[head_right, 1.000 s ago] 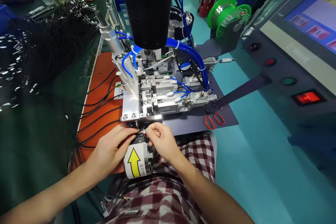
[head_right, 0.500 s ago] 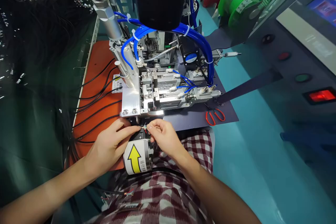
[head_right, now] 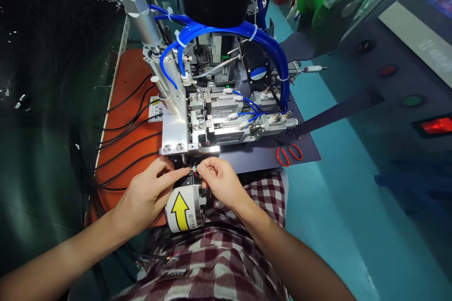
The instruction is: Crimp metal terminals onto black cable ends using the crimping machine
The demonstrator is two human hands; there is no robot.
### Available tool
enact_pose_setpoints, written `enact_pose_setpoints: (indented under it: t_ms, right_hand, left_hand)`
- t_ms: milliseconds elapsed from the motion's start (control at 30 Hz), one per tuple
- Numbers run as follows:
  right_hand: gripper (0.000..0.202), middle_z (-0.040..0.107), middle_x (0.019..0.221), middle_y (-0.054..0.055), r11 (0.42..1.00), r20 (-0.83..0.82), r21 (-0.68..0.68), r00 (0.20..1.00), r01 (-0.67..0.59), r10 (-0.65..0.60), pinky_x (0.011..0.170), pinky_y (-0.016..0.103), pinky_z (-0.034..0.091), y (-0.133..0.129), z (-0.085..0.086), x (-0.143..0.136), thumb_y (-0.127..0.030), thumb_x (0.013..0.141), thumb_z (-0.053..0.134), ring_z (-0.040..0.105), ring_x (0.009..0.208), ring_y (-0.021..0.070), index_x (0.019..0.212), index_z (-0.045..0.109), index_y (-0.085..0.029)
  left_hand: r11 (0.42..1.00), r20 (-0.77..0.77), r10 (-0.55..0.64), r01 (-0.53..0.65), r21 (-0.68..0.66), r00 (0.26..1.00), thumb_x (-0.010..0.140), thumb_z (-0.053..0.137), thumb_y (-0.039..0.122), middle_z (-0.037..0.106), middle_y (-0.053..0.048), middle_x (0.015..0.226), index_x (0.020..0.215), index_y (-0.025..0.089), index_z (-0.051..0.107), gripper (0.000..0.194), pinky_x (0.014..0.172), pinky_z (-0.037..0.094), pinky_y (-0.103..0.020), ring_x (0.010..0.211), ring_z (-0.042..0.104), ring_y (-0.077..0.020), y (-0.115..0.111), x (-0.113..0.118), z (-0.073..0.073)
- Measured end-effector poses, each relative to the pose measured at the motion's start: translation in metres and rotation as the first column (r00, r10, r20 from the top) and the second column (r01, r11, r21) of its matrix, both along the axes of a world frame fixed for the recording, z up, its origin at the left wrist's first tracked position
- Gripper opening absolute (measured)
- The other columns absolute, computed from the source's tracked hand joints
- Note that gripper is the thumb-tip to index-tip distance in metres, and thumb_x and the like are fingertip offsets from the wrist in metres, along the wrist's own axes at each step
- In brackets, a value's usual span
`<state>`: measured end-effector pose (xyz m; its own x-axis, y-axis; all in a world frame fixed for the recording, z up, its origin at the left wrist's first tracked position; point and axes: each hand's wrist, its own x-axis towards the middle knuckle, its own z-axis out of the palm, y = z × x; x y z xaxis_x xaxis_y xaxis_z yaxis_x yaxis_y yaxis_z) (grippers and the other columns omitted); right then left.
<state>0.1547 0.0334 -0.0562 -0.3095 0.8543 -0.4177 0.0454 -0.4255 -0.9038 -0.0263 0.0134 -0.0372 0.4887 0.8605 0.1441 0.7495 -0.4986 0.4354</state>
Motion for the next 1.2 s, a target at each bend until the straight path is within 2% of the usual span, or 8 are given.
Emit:
enact_pose_setpoints:
  t_ms: [400,600,767,900,1033,1100,1200]
  right_hand:
    - [0.021,0.049,0.051,-0.006,1.0,-0.004,0.002,1.0,-0.001,0.001,0.047,0.022,0.031,0.001,-0.005,0.001,-0.034,0.08,0.055,0.043,0.046,0.0081,0.07,0.052,-0.016]
    - [0.021,0.049,0.052,-0.005,0.999,0.062,0.049,0.998,-0.008,0.005,0.048,0.022,0.034,-0.001,-0.007,0.001,-0.034,0.083,0.053,0.047,0.047,0.0094,0.072,0.051,-0.016]
    - [0.018,0.053,0.057,-0.003,0.991,0.164,0.132,0.986,-0.033,0.011,0.051,0.023,0.038,-0.003,-0.008,0.001,-0.032,0.086,0.049,0.05,0.051,0.0112,0.075,0.051,-0.018]
    - [0.016,0.054,0.061,-0.002,0.952,0.361,0.277,0.932,-0.127,0.019,0.053,0.024,0.038,-0.004,-0.003,0.001,-0.027,0.089,0.044,0.05,0.055,0.0121,0.076,0.05,-0.019]
    - [0.013,0.055,0.071,0.0,0.861,0.55,0.451,0.832,-0.233,-0.063,0.06,0.025,0.038,-0.007,0.004,0.0,-0.017,0.087,0.044,0.05,0.064,0.0139,0.076,0.05,-0.018]
    - [0.012,0.055,0.073,0.001,0.834,0.593,0.482,0.801,-0.268,-0.085,0.062,0.026,0.038,-0.008,0.007,-0.002,-0.016,0.087,0.044,0.05,0.066,0.0144,0.076,0.049,-0.018]
    - [0.013,0.054,0.071,0.001,0.836,0.601,0.479,0.794,-0.269,-0.089,0.06,0.027,0.038,-0.009,0.009,-0.004,-0.016,0.086,0.044,0.05,0.064,0.0144,0.074,0.048,-0.018]
  left_hand:
    - [0.998,-0.033,-0.04,0.041,0.037,0.999,0.088,0.037,0.014,0.048,-0.006,0.082,0.11,0.014,0.061,0.032,0.06,0.047,-0.025,0.07,0.054,-0.016,0.0,0.001,0.0]
    - [0.99,-0.118,-0.052,0.067,0.127,0.992,0.092,0.034,0.018,0.049,-0.006,0.08,0.11,0.014,0.061,0.033,0.053,0.044,-0.025,0.063,0.051,-0.0157,-0.001,0.001,-0.001]
    - [0.98,-0.155,-0.062,0.089,0.178,0.986,0.091,0.033,0.015,0.05,-0.006,0.077,0.108,0.012,0.061,0.033,0.051,0.043,-0.026,0.06,0.05,-0.0159,0.0,0.002,-0.001]
    - [0.977,-0.197,-0.053,0.092,0.192,0.979,0.089,0.035,0.012,0.052,-0.007,0.078,0.108,0.013,0.062,0.033,0.049,0.044,-0.028,0.058,0.051,-0.0171,0.001,0.004,-0.001]
    - [0.976,-0.189,-0.059,0.096,0.195,0.98,0.088,0.035,0.011,0.055,-0.009,0.082,0.108,0.012,0.062,0.033,0.052,0.047,-0.03,0.062,0.054,-0.0191,0.0,0.004,-0.001]
    - [0.978,-0.185,-0.06,0.095,0.186,0.981,0.089,0.035,0.011,0.056,-0.01,0.084,0.108,0.011,0.062,0.034,0.054,0.048,-0.031,0.064,0.055,-0.0196,0.0,0.004,-0.001]
    - [0.98,-0.197,-0.062,0.097,0.175,0.978,0.088,0.034,0.011,0.056,-0.011,0.085,0.109,0.011,0.062,0.034,0.054,0.049,-0.032,0.064,0.055,-0.0203,-0.001,0.004,0.0]
